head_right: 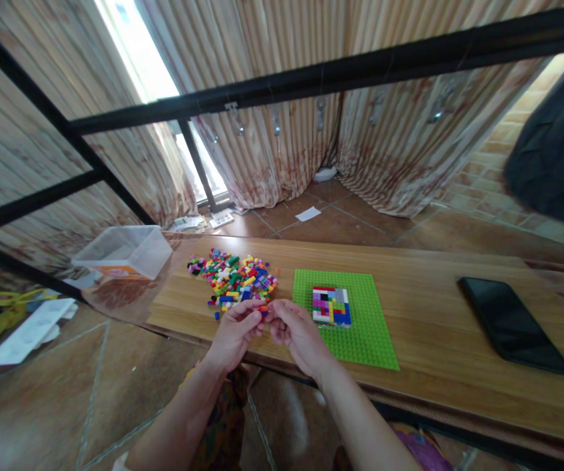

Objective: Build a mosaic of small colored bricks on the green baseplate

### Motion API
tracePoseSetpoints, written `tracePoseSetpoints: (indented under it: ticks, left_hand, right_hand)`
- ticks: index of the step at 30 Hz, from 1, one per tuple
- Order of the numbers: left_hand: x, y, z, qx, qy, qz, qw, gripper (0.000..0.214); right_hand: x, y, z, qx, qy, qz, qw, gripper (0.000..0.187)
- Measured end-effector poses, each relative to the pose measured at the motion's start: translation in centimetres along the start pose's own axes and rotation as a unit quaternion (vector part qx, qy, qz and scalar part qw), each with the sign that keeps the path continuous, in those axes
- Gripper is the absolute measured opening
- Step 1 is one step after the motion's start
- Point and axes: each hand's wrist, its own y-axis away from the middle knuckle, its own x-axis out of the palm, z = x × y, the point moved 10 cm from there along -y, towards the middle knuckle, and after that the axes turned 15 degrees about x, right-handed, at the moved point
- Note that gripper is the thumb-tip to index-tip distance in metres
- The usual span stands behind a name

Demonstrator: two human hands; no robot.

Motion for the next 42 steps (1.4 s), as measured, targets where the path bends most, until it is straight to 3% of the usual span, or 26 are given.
tracePoseSetpoints:
  ticks: [9,13,20,25,30,34,38,42]
  left_hand:
    - [0.1,-0.2,0.3,0.007,-0.037,0.027,0.999,0.031]
    - [0.1,-0.1,0.3,0.000,-0.036,0.035,0.999,0.032]
    - [0.3,0.1,0.7,-0.036,0.039,0.021,0.998,0.030]
    - [0.0,-0.2,0.4,-0.036,0.069,0.002,0.997,0.030]
    - [-0.7,-0.7,-0.4,0.002,0.041,-0.013,0.999,0.032]
    - [-2.1,-1.4,-1.7,0.070,-0.046,-0.030,0.996,0.034]
    - [-4.0,-2.5,-4.2,0.164,-0.244,-0.057,0.954,0.028]
    - [-2.6,-3.9,-6.6,0.258,-0.463,0.004,0.848,0.022]
  right_hand:
    - [-0.6,-0.1,0.7,-0.057,0.135,-0.085,0.986,0.038]
    - [-0.9,-0.1,0.9,-0.074,0.152,-0.091,0.981,0.037]
    - [-1.0,-0.4,-0.2,-0.021,0.009,-0.047,0.999,0.027]
    - [-1.1,-0.4,-0.7,0.021,-0.088,-0.016,0.996,0.015]
    - [-1.4,-0.4,-0.3,0.009,-0.096,-0.010,0.995,0.015]
    - [-2.2,-0.3,0.2,-0.014,-0.080,-0.046,0.996,0.017]
    - [-2.9,-0.3,0.9,-0.048,-0.058,-0.079,0.994,0.027]
    - [-3.2,-0.5,1.1,-0.062,-0.047,-0.097,0.992,0.036]
